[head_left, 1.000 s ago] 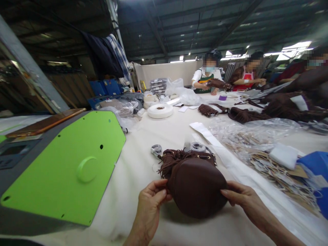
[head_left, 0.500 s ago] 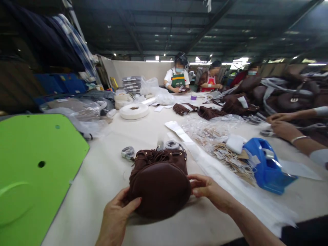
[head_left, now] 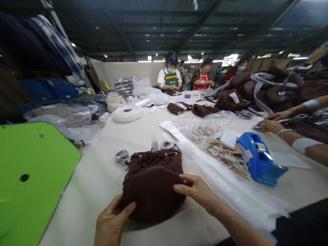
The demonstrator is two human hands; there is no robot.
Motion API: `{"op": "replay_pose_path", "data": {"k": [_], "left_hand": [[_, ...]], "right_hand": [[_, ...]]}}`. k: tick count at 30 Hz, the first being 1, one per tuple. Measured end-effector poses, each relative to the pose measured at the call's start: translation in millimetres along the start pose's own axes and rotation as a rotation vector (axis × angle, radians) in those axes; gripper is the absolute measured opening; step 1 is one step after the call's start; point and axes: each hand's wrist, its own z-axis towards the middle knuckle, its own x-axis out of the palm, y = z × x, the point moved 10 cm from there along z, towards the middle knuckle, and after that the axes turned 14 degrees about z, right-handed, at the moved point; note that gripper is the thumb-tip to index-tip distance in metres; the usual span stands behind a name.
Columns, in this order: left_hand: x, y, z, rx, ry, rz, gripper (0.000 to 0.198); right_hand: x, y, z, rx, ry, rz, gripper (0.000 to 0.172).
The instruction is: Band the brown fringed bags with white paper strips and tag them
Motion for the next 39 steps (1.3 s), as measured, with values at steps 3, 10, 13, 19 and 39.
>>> {"op": "replay_pose_path", "data": {"k": [3, 10, 13, 19, 39], "left_hand": [[9.3, -16.3, 2.6, 0.042, 0.108, -0.039, 0.053], [-4.3, -61.4, 2.2, 0.032, 0.048, -0.15, 0.031], [-4.0, -62.0, 7.8, 0.058, 0.004, -0.097, 0.025], [17.5, -20.9, 24.4, 0.062, 0.082, 0.051, 0.018], [3.0, -44.1, 10.8, 0.595, 0.011, 0.373, 0.011]], "right_hand": [[3.0, 1.4, 6.4, 0.017, -0.022, -0.043, 0.029], [-4.3, 22.1, -1.7, 0.005, -0.084, 0.059, 0.02], [-13.5, 15.8, 0.5, -0.059, -0.146, 0.045, 0.013], [-24.3, -32.8, 20.5, -0.054, -0.139, 0.021, 0.01], [-14.6, 4.0, -0.9, -0.618, -0.093, -0.48, 0.012]]}}
